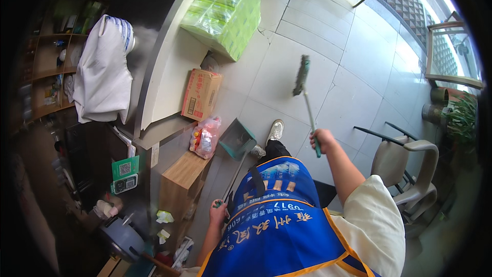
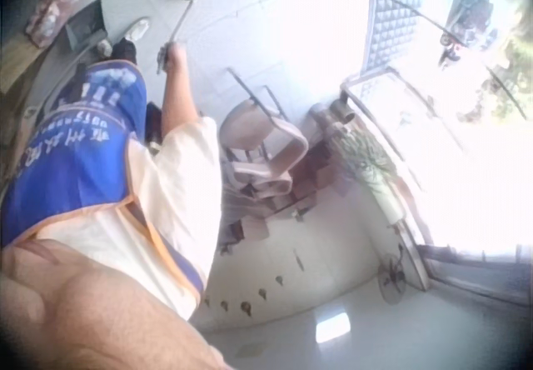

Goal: The person sweeps the tiled floor of a restaurant using a broom and dustpan. They move around tables and chairs, sweeping debris into the dustpan and continuing across the room.

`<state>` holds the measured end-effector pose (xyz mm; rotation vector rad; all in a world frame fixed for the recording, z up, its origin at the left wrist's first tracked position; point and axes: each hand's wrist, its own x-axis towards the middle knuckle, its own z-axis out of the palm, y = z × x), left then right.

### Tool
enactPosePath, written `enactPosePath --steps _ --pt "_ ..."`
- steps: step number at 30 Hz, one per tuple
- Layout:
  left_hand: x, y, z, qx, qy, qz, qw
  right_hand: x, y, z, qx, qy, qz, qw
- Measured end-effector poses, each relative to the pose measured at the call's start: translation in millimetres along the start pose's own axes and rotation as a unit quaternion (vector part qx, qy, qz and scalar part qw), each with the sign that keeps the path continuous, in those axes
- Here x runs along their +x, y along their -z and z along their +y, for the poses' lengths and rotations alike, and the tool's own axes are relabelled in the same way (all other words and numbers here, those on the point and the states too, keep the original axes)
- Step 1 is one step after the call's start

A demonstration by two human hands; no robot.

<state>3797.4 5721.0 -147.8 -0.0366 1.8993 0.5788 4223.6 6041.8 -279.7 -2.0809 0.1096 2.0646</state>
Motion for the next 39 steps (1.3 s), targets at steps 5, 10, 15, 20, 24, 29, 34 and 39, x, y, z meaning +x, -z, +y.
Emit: enactPosePath --steps 5,10,15,20,24,29,34,39 --pt "11 -4 -2 0.066 -0.027 0.011 0.997 38 -71 19 -0.832 0.318 -0.086 0.447" --pt "10 -17 12 0.097 0.000 0.025 0.995 112 -146 -3 -0.699 0.221 -0.135 0.667" --pt "27 -61 33 -0.092 0.114 0.058 0.988 162 -218 -72 -0.770 0.233 -0.183 0.566" --pt "40 -102 56 0.009 0.019 0.050 0.999 140 -166 -167 -0.613 0.098 -0.066 0.781" --pt "58 -117 63 -0.024 0.071 0.077 0.994 78 -92 -204 -0.514 0.104 -0.023 0.851" --pt "84 -134 65 -0.010 0.058 0.100 0.993 23 -56 -233 -0.498 0.063 -0.009 0.865" --pt "81 -128 76 0.000 0.097 0.118 0.988 3 -70 -246 -0.563 0.048 -0.011 0.825" --pt "78 -132 78 0.018 0.102 0.153 0.983 -1 -116 -233 -0.640 0.102 -0.037 0.761"
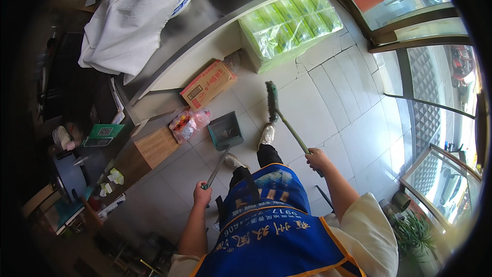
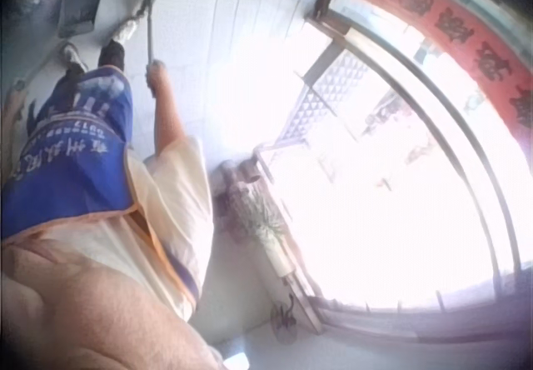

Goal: The person sweeps the tiled floor of a restaurant using a broom and dustpan. They move around tables and chairs, sweeping debris into the dustpan and continuing across the room.

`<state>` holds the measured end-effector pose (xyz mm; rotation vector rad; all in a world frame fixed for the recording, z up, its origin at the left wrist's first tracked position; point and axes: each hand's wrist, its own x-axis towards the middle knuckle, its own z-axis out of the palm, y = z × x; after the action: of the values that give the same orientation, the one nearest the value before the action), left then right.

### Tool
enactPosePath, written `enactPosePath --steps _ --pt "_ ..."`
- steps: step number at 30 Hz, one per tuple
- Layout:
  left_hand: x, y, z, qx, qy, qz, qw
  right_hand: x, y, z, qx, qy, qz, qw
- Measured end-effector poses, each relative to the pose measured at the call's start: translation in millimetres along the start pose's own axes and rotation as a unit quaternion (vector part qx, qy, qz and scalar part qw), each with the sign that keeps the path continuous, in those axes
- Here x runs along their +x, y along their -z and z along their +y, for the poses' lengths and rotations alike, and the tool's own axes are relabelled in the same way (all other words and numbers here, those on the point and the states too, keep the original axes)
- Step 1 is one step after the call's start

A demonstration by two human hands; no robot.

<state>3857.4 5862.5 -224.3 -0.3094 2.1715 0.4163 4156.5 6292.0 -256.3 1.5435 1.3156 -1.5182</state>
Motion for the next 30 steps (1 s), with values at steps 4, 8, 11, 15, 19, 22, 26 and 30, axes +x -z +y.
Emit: enactPosePath --steps 4,8,11,15,19,22,26,30 --pt "-5 -8 5 -0.018 -0.010 -0.007 1.000 31 -21 -31 -0.023 0.057 -0.017 0.998" --pt "-15 -13 16 0.004 -0.015 -0.022 1.000 103 -45 -66 0.036 0.065 -0.077 0.994" --pt "-21 -17 18 0.017 -0.022 -0.023 0.999 143 -67 -77 0.099 0.039 -0.079 0.991" --pt "-24 -11 15 0.065 -0.056 -0.006 0.996 136 -71 -36 0.164 -0.021 -0.026 0.986" --pt "-29 0 26 0.135 -0.080 -0.014 0.988 79 -24 44 0.299 -0.067 0.016 0.952" --pt "-41 4 37 0.116 -0.020 -0.034 0.992 45 3 74 0.408 -0.096 0.039 0.907" --pt "-47 -3 48 0.111 -0.110 -0.031 0.987 44 9 57 0.441 -0.046 0.017 0.896" --pt "-47 -9 60 0.166 -0.146 -0.021 0.975 84 2 2 0.376 0.030 -0.035 0.925"
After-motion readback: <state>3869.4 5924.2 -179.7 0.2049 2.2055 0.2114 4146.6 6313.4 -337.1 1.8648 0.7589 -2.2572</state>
